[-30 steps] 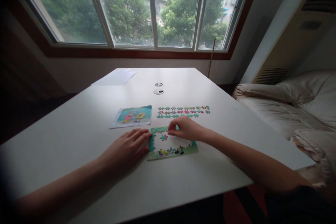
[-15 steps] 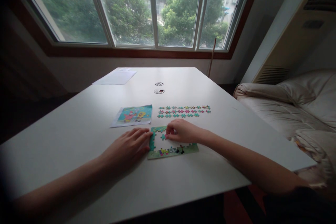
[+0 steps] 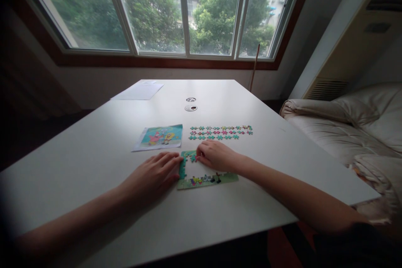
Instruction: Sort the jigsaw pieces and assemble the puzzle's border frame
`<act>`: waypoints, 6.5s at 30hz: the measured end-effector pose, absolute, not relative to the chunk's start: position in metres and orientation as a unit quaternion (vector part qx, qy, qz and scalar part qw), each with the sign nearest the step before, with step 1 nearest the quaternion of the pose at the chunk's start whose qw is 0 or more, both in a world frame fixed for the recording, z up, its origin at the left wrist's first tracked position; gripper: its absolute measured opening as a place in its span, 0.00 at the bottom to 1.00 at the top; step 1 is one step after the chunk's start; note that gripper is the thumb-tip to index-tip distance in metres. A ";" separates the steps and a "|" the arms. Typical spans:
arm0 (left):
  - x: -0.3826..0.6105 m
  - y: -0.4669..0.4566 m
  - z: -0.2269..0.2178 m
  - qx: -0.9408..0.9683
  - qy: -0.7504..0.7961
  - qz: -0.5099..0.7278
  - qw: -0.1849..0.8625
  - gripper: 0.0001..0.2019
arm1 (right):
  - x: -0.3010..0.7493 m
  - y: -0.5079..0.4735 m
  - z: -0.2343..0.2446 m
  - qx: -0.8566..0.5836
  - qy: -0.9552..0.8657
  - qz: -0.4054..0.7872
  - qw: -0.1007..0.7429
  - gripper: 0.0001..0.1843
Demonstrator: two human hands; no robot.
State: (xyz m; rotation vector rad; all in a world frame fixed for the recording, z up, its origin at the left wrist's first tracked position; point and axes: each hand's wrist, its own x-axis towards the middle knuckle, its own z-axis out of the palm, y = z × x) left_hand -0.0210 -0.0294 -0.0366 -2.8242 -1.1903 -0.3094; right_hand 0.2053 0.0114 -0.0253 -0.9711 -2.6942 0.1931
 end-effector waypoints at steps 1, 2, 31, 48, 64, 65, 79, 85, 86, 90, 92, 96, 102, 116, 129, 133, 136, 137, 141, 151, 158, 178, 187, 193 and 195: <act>-0.021 -0.029 -0.036 -0.916 -0.386 -0.101 0.031 0.16 | 0.205 0.012 -0.025 -0.334 -0.930 0.067 0.134 0.06; -0.021 -0.030 -0.036 -0.916 -0.387 -0.101 0.031 0.16 | 0.205 0.012 -0.025 -0.333 -0.931 0.067 0.133 0.06; -0.022 -0.028 -0.040 -0.916 -0.386 -0.105 0.041 0.16 | 0.210 0.011 -0.029 -0.305 -0.934 0.058 0.176 0.06; -0.020 -0.028 -0.038 -0.916 -0.388 -0.100 0.034 0.15 | 0.216 0.006 -0.024 -0.305 -0.937 0.070 0.154 0.12; -0.018 -0.029 -0.036 -0.914 -0.396 -0.080 0.030 0.16 | 0.225 -0.001 -0.023 -0.317 -0.936 0.080 0.133 0.15; -0.018 -0.029 -0.036 -0.914 -0.397 -0.080 0.030 0.16 | 0.225 -0.001 -0.023 -0.315 -0.937 0.077 0.131 0.15; -0.020 -0.027 -0.039 -0.916 -0.391 -0.090 0.024 0.17 | 0.275 0.030 0.002 -0.401 -0.902 0.051 0.154 0.10; -0.019 -0.029 -0.036 -0.916 -0.393 -0.083 0.019 0.17 | 0.329 0.062 0.003 -0.499 -0.858 0.016 0.119 0.11; -0.019 -0.029 -0.036 -0.915 -0.393 -0.084 0.018 0.17 | 0.334 0.065 0.001 -0.509 -0.853 0.019 0.112 0.11; -0.019 -0.028 -0.037 -0.915 -0.392 -0.090 0.020 0.17 | 0.338 0.069 -0.004 -0.524 -0.846 0.033 0.088 0.12; -0.019 -0.028 -0.038 -0.915 -0.392 -0.094 0.022 0.17 | 0.338 0.069 -0.006 -0.525 -0.847 0.039 0.078 0.13; -0.018 -0.028 -0.037 -0.915 -0.391 -0.095 0.025 0.17 | 0.340 0.070 -0.006 -0.533 -0.843 0.046 0.056 0.14; -0.018 -0.027 -0.037 -0.916 -0.389 -0.093 0.026 0.17 | 0.345 0.072 -0.007 -0.535 -0.842 0.053 0.047 0.14; -0.017 -0.027 -0.037 -0.917 -0.388 -0.089 0.023 0.17 | 0.331 0.071 -0.015 -0.510 -0.847 0.101 0.110 0.15; -0.018 -0.027 -0.038 -0.917 -0.388 -0.091 0.022 0.17 | 0.316 0.068 -0.021 -0.497 -0.849 0.106 0.143 0.12; -0.018 -0.027 -0.038 -0.917 -0.388 -0.094 0.020 0.17 | 0.315 0.067 -0.020 -0.497 -0.850 0.110 0.136 0.12; -0.018 -0.027 -0.038 -0.917 -0.388 -0.093 0.022 0.17 | 0.314 0.066 -0.021 -0.501 -0.847 0.104 0.143 0.13; -0.018 -0.027 -0.038 -0.917 -0.387 -0.094 0.023 0.17 | 0.314 0.066 -0.022 -0.501 -0.847 0.103 0.144 0.12; -0.018 -0.026 -0.038 -0.917 -0.386 -0.100 0.022 0.17 | 0.312 0.067 -0.026 -0.502 -0.847 0.101 0.142 0.11; -0.017 -0.027 -0.036 -0.916 -0.389 -0.100 0.017 0.17 | 0.308 0.068 -0.024 -0.516 -0.835 0.131 0.136 0.07; -0.019 -0.027 -0.035 -0.913 -0.395 -0.101 0.011 0.17 | 0.282 0.053 -0.022 -0.429 -0.837 0.237 0.243 0.13; 0.006 -0.024 -0.022 -0.791 -0.426 -0.347 -0.269 0.09 | 0.196 -0.013 -0.017 -0.344 -0.725 0.485 0.348 0.16; 0.006 -0.023 -0.021 -0.780 -0.434 -0.348 -0.287 0.10 | 0.196 -0.014 -0.019 -0.370 -0.771 0.390 0.343 0.15; 0.002 -0.016 -0.024 -0.759 -0.435 -0.354 -0.331 0.11 | 0.200 -0.013 -0.017 -0.380 -0.823 0.226 0.356 0.13; 0.002 -0.014 -0.025 -0.756 -0.432 -0.353 -0.343 0.11 | 0.201 -0.012 -0.018 -0.373 -0.838 0.182 0.355 0.13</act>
